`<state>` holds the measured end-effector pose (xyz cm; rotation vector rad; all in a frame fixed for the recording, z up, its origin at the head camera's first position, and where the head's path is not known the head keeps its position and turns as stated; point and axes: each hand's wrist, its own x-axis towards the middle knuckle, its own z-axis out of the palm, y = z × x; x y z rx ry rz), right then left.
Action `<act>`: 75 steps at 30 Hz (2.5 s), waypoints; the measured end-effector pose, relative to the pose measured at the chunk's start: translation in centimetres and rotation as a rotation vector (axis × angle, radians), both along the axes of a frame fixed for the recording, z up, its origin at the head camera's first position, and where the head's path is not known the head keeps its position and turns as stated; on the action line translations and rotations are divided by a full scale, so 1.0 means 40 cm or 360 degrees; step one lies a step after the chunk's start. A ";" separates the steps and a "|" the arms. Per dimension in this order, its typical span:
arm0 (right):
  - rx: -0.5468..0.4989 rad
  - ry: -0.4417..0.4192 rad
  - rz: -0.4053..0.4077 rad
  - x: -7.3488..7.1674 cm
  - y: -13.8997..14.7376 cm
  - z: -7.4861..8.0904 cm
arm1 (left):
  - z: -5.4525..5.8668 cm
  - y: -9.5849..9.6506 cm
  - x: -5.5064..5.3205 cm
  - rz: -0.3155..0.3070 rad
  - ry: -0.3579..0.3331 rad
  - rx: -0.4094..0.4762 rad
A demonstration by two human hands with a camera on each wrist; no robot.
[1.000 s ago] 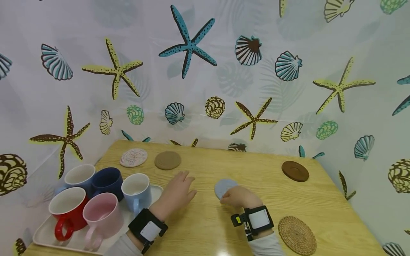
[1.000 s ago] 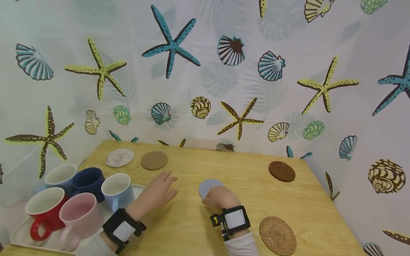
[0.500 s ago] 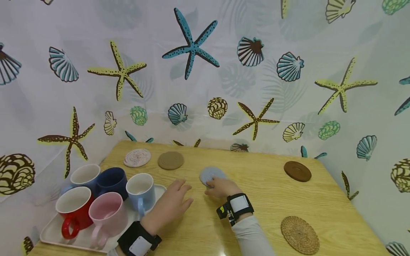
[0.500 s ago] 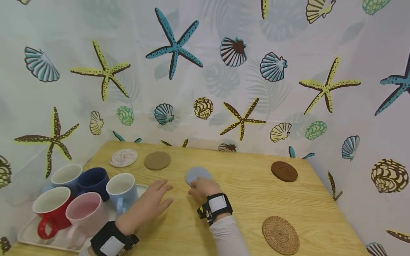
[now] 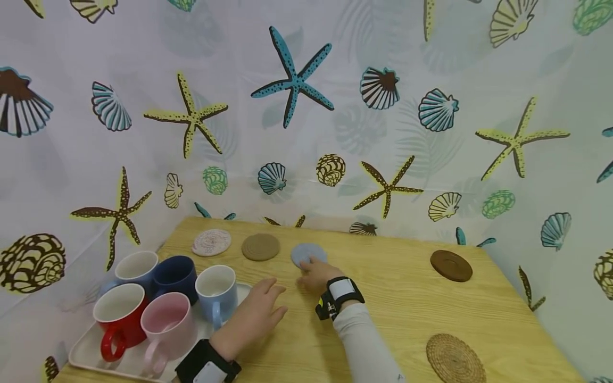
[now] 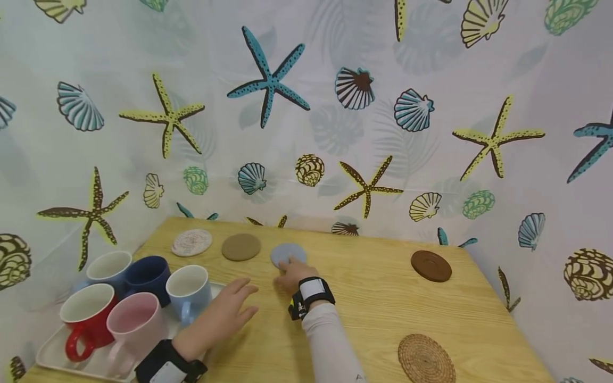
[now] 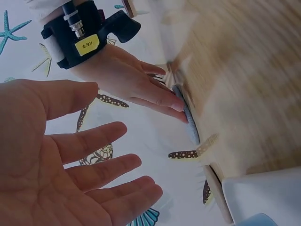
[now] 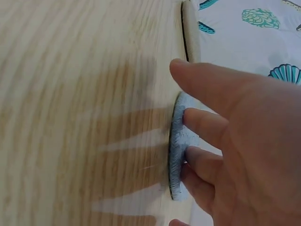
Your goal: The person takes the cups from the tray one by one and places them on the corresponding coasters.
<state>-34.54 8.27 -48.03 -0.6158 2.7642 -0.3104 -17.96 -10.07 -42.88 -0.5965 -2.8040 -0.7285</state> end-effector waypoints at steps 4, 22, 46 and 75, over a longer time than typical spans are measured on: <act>0.0014 0.0023 0.0019 -0.014 -0.001 -0.004 | -0.005 -0.003 0.003 0.0011 0.0005 0.0016; -0.0208 0.0604 0.0058 0.168 0.230 0.128 | -0.007 -0.007 0.031 0.0043 -0.0102 0.0048; -0.0382 -0.0337 -0.0414 0.511 0.749 0.085 | -0.030 -0.019 0.050 0.0108 -0.0063 0.0033; -0.0258 0.0091 -0.0069 0.293 0.515 0.088 | -0.031 -0.018 0.059 0.0098 -0.0028 0.0060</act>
